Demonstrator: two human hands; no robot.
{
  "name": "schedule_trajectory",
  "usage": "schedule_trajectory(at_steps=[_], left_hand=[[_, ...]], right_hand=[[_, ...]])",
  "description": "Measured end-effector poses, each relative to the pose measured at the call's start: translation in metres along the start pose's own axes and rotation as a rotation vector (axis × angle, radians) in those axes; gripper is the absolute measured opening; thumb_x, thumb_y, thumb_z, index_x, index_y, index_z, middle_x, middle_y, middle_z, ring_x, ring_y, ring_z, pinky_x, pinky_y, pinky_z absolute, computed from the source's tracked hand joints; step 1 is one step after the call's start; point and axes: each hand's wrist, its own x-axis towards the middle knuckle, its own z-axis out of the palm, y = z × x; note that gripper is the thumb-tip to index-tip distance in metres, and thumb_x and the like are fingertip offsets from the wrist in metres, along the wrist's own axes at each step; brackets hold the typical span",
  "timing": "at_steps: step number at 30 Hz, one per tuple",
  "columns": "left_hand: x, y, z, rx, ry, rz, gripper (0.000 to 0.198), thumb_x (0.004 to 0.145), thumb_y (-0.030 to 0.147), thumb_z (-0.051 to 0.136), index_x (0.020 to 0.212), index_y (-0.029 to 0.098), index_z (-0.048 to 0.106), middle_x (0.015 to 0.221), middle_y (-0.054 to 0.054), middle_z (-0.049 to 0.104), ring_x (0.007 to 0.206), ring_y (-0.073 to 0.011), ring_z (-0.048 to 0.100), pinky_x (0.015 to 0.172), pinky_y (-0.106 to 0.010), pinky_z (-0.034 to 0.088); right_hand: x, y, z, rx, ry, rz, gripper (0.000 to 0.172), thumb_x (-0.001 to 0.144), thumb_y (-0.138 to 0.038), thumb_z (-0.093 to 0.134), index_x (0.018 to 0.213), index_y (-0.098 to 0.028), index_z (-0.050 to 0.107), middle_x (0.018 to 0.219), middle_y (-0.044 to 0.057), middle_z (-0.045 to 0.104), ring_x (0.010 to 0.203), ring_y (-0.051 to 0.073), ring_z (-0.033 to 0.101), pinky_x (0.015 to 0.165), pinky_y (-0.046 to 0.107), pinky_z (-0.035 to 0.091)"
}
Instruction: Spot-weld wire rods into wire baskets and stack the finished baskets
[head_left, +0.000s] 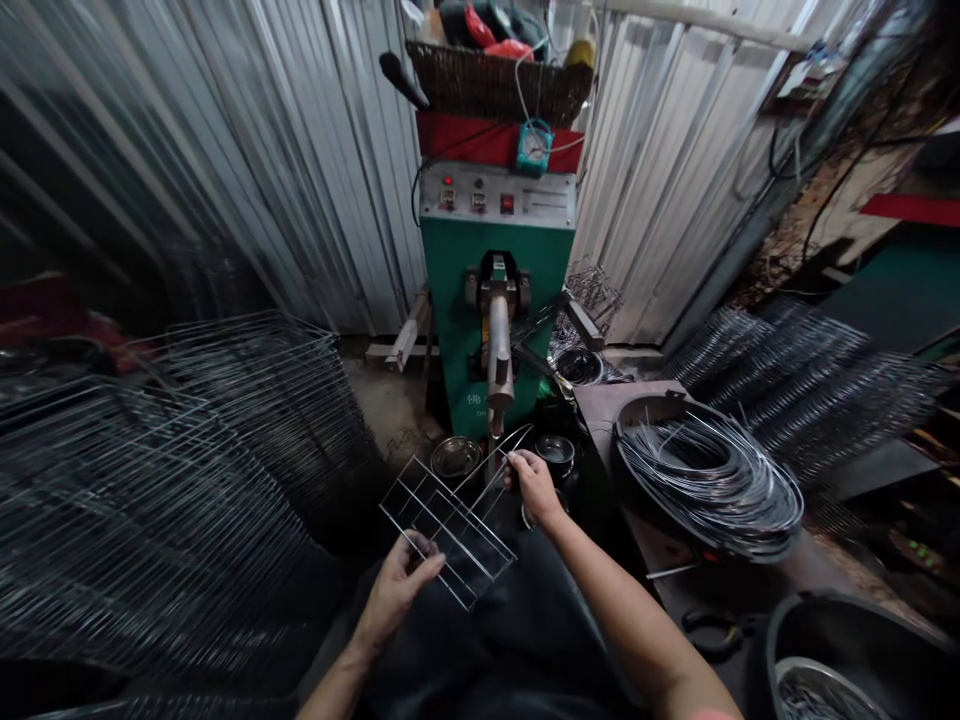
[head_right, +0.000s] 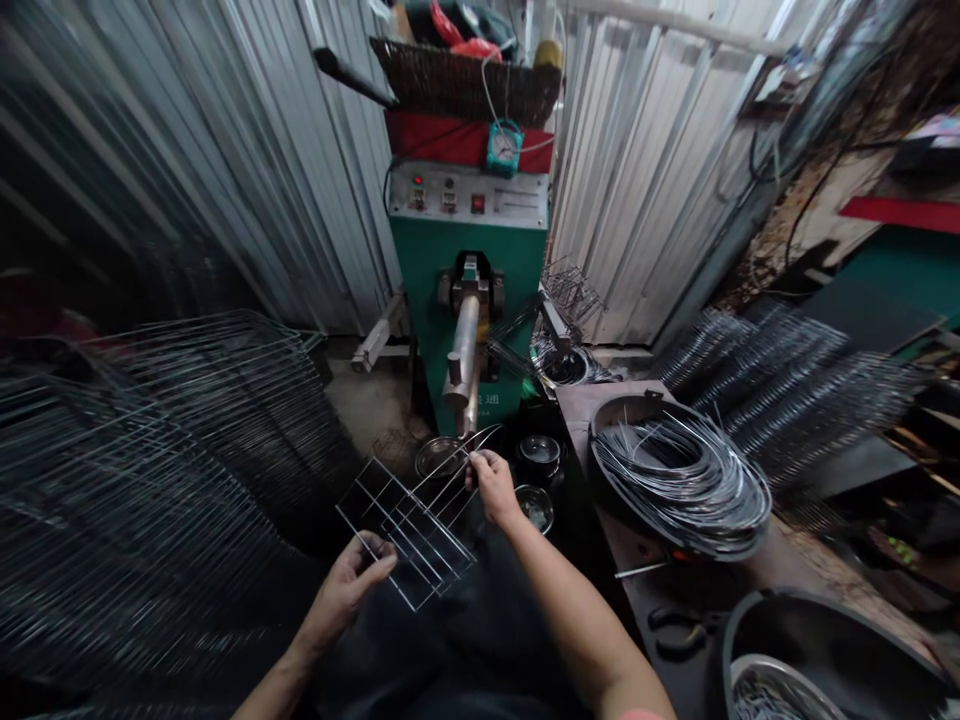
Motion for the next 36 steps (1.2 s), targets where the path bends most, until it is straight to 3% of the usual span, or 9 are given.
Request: schedule_trajectory(at_steps=[9,17,20,25,27,30,36], left_hand=[[0.021,0.007,-0.001,-0.019,-0.034,-0.024,0.032,0.064,0.040,0.068,0.074,0.018,0.046,0.066,0.004,0.051,0.057,-0.0093,0.046,0.055,-0.022,0.038],[0.019,0.016,0.003,-0.042,-0.039,-0.012,0.031,0.064,0.041,0.068,0.073,0.018,0.049,0.064,0.004,0.050,0.058,-0.0095,0.046,0.056,-0.022,0.039],[0.015,0.013,0.009,-0.011,0.020,0.018,0.033,0.063,0.043,0.068,0.073,0.018,0.049,0.063,0.004,0.050,0.058,-0.0100,0.046,0.056,-0.022,0.039],[0.008,0.003,0.023,0.036,0.097,0.085,0.033,0.062,0.043,0.069,0.072,0.018,0.049,0.064,0.004,0.050,0.060,-0.0112,0.047,0.058,-0.023,0.040],[0.005,0.001,0.027,0.017,0.106,0.085,0.033,0.063,0.042,0.068,0.073,0.019,0.048,0.066,0.003,0.051,0.062,-0.0116,0.048,0.060,-0.024,0.041],[0.002,0.000,0.031,0.000,0.129,0.082,0.033,0.063,0.043,0.068,0.075,0.019,0.048,0.068,0.003,0.052,0.063,-0.0117,0.049,0.061,-0.024,0.041],[0.008,-0.006,0.030,0.062,0.132,0.131,0.035,0.063,0.044,0.068,0.074,0.018,0.048,0.064,0.005,0.050,0.058,-0.0105,0.047,0.059,-0.024,0.040]], right_hand=[[0.022,-0.004,0.003,0.058,0.011,0.032,0.024,0.064,-0.037,0.061,0.061,-0.016,0.052,0.053,-0.004,0.049,0.042,0.007,0.044,0.039,0.019,0.034],[0.032,-0.009,0.001,0.037,0.005,0.108,0.029,0.060,-0.042,0.066,0.062,-0.015,0.055,0.052,-0.004,0.050,0.042,0.007,0.044,0.041,0.019,0.037],[0.011,-0.013,-0.012,-0.087,-0.069,0.095,0.032,0.064,-0.045,0.065,0.071,-0.014,0.060,0.060,-0.001,0.056,0.049,0.010,0.050,0.048,0.022,0.042],[-0.065,-0.012,-0.038,-0.454,-0.295,-0.038,0.025,0.074,-0.039,0.061,0.087,-0.019,0.066,0.081,0.003,0.064,0.077,0.018,0.058,0.070,0.028,0.044],[-0.086,-0.008,-0.041,-0.497,-0.284,-0.084,0.022,0.077,-0.038,0.058,0.089,-0.020,0.065,0.082,0.002,0.064,0.080,0.019,0.057,0.073,0.028,0.042],[-0.094,-0.004,-0.041,-0.513,-0.209,-0.128,0.023,0.081,-0.039,0.051,0.085,-0.020,0.065,0.075,0.001,0.061,0.074,0.018,0.054,0.070,0.027,0.041],[-0.075,0.003,-0.040,-0.473,-0.282,-0.090,0.028,0.080,-0.043,0.050,0.081,-0.019,0.065,0.068,0.000,0.056,0.067,0.016,0.050,0.064,0.025,0.039]])
